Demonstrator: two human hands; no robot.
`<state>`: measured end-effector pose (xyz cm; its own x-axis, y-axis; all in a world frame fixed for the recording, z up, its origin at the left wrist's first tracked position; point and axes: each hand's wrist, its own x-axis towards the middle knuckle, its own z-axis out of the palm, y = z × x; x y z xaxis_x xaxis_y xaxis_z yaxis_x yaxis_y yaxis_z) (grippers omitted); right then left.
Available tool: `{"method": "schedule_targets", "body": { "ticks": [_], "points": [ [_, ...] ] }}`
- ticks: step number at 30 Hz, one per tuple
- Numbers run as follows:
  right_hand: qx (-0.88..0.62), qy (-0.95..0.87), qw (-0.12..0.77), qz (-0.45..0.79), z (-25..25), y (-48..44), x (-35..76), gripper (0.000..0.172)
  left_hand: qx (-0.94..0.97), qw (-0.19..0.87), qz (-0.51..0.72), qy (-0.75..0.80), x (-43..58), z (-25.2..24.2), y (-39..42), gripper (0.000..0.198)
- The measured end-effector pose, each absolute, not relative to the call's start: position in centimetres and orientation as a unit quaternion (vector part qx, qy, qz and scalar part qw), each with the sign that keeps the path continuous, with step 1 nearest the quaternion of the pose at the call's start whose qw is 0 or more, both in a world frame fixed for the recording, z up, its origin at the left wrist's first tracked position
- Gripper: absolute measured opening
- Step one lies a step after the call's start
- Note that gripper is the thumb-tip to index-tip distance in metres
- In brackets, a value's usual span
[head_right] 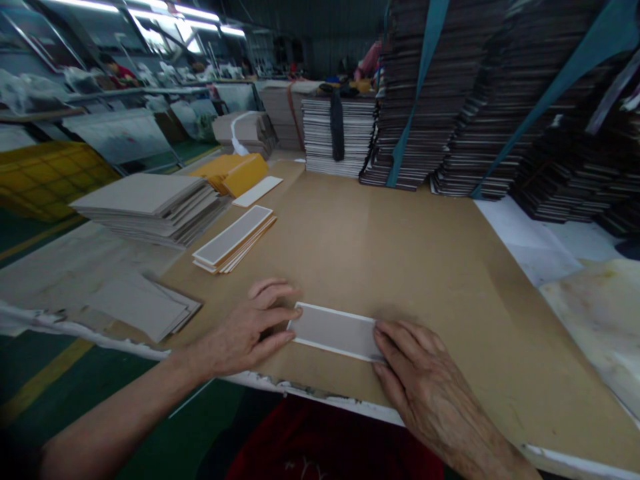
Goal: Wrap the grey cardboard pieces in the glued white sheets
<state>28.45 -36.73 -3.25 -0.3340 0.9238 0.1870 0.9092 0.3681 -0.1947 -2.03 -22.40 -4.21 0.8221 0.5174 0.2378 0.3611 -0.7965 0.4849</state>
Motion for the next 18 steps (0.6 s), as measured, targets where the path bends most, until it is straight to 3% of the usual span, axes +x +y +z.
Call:
{"method": "schedule_targets", "body": {
  "ticks": [5,18],
  "points": [
    [-0.547,-0.832,0.089,-0.032,-3.3,-37.0,27.4,0.044,0.964,0.17,0.111,0.172,-1.9,-3.9,-22.6,0.029],
    [-0.571,-0.819,0.038,-0.051,-2.7,-38.8,32.7,0.044,0.964,0.166,0.138,0.158,-1.7,-4.2,-22.4,0.026]
  ]
}}
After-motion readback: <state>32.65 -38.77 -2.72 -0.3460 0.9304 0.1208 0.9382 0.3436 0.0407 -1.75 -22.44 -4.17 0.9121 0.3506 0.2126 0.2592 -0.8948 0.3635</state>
